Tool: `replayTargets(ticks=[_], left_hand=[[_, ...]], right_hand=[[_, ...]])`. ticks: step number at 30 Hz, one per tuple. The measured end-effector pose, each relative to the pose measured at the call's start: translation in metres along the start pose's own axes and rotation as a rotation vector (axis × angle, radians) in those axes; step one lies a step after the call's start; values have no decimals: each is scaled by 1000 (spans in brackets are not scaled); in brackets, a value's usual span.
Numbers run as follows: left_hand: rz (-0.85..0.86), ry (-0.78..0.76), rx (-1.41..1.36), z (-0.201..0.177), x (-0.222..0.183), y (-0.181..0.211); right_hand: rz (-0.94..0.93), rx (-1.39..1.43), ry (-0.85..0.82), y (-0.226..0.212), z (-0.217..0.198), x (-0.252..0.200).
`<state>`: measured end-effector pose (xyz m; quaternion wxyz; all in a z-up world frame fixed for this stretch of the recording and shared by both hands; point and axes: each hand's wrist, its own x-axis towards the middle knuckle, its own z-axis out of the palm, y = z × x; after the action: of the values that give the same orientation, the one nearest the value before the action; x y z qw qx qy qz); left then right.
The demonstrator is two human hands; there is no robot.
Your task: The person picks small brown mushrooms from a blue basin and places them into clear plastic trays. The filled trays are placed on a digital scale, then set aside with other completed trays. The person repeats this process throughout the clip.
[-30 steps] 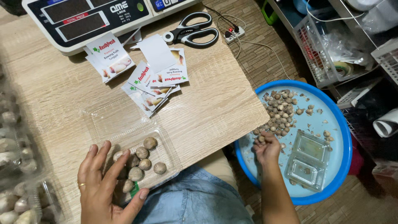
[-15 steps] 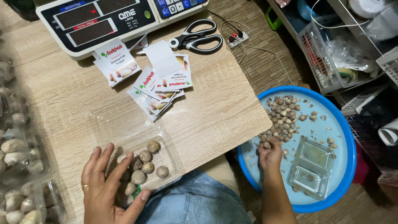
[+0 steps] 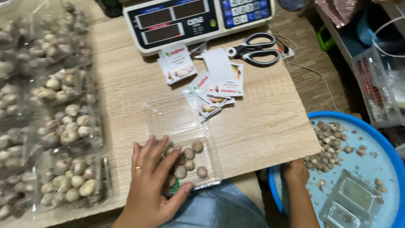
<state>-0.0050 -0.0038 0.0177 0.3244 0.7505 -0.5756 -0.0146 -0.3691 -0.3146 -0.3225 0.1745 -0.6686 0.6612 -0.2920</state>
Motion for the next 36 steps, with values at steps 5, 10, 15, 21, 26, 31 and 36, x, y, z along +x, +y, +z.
replayTargets(ticks=[5,10,15,21,26,31,36], left_hand=[[276,-132,232,-5,27,11],[346,-188,150,0,37,13],[328,-136,27,-2,37,13],[284,-95,65,-4,31,12],[175,-70,4,-10,21,7],[98,1,-69,-7,17,1],[105,-14,-53,-7,17,1]], right_hand=[[45,289,318,11,-29,-5],[221,709,465,-162,-121,-34],[106,1141,18,-289,-164,-81],[-185,1242,-677,-375,-138,-123],[-176,928,-789,-407,-141,-125],[-400,923,-811,-407,-141,-123],[-517,966,-692,-403,-150,-118]])
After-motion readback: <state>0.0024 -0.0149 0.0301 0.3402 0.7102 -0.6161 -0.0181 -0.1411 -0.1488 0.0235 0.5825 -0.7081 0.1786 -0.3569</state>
